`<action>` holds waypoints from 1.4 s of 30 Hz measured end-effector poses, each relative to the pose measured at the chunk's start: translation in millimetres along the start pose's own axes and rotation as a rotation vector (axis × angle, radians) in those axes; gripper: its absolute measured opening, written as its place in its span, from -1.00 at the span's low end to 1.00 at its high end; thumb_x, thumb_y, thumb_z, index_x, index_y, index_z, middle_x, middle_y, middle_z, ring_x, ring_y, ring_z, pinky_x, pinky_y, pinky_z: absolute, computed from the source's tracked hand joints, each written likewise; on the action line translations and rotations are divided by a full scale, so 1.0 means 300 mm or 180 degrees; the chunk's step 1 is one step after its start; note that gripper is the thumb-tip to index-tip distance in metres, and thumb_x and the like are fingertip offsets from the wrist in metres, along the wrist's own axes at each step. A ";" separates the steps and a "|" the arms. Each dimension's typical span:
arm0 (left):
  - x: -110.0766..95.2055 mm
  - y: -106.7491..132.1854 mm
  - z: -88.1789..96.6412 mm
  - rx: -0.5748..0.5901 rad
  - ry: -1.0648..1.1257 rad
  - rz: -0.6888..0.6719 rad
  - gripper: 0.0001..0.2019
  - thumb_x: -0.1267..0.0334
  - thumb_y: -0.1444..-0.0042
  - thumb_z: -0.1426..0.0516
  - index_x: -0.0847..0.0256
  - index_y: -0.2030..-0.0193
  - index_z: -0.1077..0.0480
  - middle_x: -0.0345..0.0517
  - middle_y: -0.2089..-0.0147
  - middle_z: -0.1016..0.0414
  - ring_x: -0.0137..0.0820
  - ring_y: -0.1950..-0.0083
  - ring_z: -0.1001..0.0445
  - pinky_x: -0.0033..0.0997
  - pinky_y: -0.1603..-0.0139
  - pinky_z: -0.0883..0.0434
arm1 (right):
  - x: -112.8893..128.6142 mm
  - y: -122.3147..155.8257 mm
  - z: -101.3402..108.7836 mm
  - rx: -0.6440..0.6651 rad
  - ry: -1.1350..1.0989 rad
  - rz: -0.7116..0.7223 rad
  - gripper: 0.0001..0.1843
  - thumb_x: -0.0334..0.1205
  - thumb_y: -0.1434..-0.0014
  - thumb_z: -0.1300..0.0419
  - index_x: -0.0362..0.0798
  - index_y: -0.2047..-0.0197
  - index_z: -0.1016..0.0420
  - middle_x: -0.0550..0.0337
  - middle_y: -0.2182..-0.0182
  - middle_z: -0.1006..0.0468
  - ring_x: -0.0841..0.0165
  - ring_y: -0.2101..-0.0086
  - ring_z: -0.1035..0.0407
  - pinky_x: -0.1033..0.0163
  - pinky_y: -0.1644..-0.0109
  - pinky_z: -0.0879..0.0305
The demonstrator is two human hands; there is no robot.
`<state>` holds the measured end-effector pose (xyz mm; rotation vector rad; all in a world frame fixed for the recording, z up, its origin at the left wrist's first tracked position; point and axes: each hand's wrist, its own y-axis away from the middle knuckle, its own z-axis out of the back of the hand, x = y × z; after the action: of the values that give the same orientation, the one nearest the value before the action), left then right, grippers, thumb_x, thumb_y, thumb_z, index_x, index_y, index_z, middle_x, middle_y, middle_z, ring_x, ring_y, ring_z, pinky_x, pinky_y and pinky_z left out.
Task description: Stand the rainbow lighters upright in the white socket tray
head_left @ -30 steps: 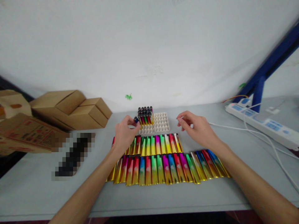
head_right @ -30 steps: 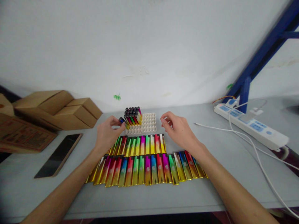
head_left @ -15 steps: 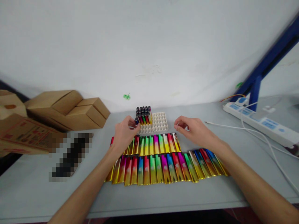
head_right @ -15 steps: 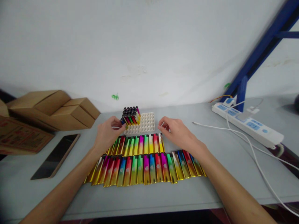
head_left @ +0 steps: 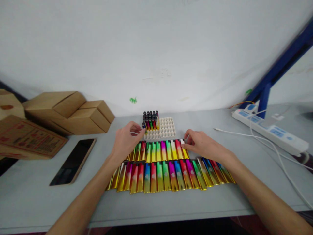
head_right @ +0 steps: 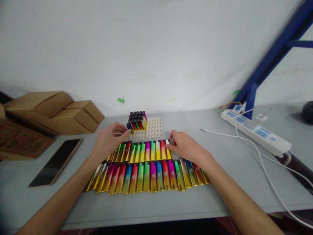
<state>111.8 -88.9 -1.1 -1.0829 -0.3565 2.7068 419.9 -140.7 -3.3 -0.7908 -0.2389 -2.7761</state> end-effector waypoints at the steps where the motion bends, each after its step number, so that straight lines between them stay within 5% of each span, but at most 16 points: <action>1: -0.001 0.001 0.005 -0.0063 -0.0036 -0.0036 -0.76 0.03 -0.18 -0.25 0.17 0.27 -0.44 -0.13 0.31 -0.64 -0.31 0.29 -0.64 -0.31 0.20 -0.59 | 0.000 -0.002 -0.004 -0.0003 -0.0009 -0.0030 -0.80 -0.14 -0.31 -0.25 -0.06 0.08 -0.43 0.10 0.32 -0.67 0.22 0.31 -0.53 0.17 0.22 -0.34; 10: -0.018 0.008 0.035 -0.0449 -0.0163 -0.0149 -0.83 0.10 -0.20 -0.19 0.15 0.26 -0.45 -0.16 0.34 -0.64 -0.34 0.33 -0.62 -0.37 0.24 -0.55 | -0.007 -0.016 -0.034 -0.0246 0.0309 -0.0148 -0.62 -0.26 -0.30 -0.21 -0.18 -0.16 -0.41 -0.01 0.23 -0.68 0.19 0.22 -0.55 0.17 0.12 -0.37; 14: -0.029 0.013 0.043 -0.0566 -0.0131 -0.0173 -0.84 0.12 -0.19 -0.18 0.16 0.28 -0.45 -0.17 0.35 -0.64 -0.34 0.35 -0.62 -0.37 0.25 -0.53 | -0.012 -0.025 -0.018 -0.0397 0.0521 -0.0112 -0.77 -0.30 -0.29 -0.18 -0.15 0.03 -0.57 -0.08 0.19 -0.68 0.18 0.20 -0.57 0.16 0.08 -0.40; 18: -0.051 0.030 0.052 -0.0701 0.0090 -0.0201 -0.80 0.11 -0.22 -0.18 0.17 0.31 -0.48 -0.15 0.35 -0.64 -0.32 0.33 -0.62 -0.32 0.17 -0.53 | 0.016 -0.019 0.013 -0.0626 -0.0522 0.0230 -0.82 -0.18 -0.30 -0.22 -0.07 0.15 -0.59 0.00 0.17 -0.68 0.24 0.25 -0.58 0.17 0.16 -0.48; 20: -0.075 0.047 0.049 -0.0483 0.0414 -0.0209 -0.74 0.07 -0.25 -0.17 0.18 0.36 -0.51 -0.14 0.37 -0.63 -0.31 0.32 -0.61 -0.30 0.14 -0.54 | 0.051 -0.013 0.016 -0.0712 -0.1398 0.0450 -0.79 -0.09 -0.25 -0.29 -0.05 0.15 -0.58 0.09 0.22 -0.67 0.26 0.24 -0.58 0.16 0.14 -0.52; 23: -0.127 0.084 0.026 0.0331 0.1160 -0.0151 -0.68 -0.02 -0.27 -0.18 0.18 0.34 -0.53 -0.11 0.37 -0.63 -0.29 0.30 -0.61 -0.29 0.16 -0.56 | 0.114 -0.006 -0.004 -0.0724 -0.2370 0.0613 -0.70 -0.03 -0.13 -0.41 -0.04 0.17 -0.57 0.20 0.32 -0.63 0.31 0.26 -0.54 0.15 0.07 -0.51; 27: -0.192 0.131 -0.028 0.1130 0.1934 -0.0130 -0.69 -0.04 -0.31 -0.15 0.18 0.15 -0.51 -0.03 0.20 -0.64 -0.28 0.18 -0.60 -0.26 0.11 -0.57 | 0.177 0.000 -0.056 -0.0886 -0.2684 0.0569 -0.68 -0.02 -0.05 -0.46 -0.02 0.22 -0.57 0.25 0.40 -0.57 0.39 0.43 -0.41 0.22 0.31 -0.40; 34: -0.228 0.170 -0.084 0.1468 0.2576 0.0093 -0.68 -0.07 -0.36 -0.10 0.13 0.23 -0.27 -0.25 0.39 -0.41 -0.44 0.43 -0.44 -0.41 0.38 -0.44 | 0.219 0.011 -0.114 -0.1282 -0.2044 0.0666 -0.86 -0.23 -0.12 -0.37 0.00 0.23 -0.54 0.31 0.44 -0.50 0.41 0.45 -0.26 0.26 0.36 -0.21; 42: -0.199 0.170 -0.068 0.1207 0.1718 -0.0140 -0.60 -0.09 -0.42 0.01 0.13 0.35 -0.21 -0.30 0.47 -0.17 -0.45 0.48 -0.15 -0.43 0.48 -0.18 | 0.201 0.022 -0.075 -0.1156 -0.1373 0.1038 -0.73 -0.14 -0.18 -0.39 0.03 0.08 -0.49 0.24 0.29 -0.57 0.38 0.37 -0.39 0.23 0.26 -0.28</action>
<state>163.3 -150.9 8.1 -1.5746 0.2092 2.1894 361.0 -163.4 10.8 -1.3769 0.3062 -2.3417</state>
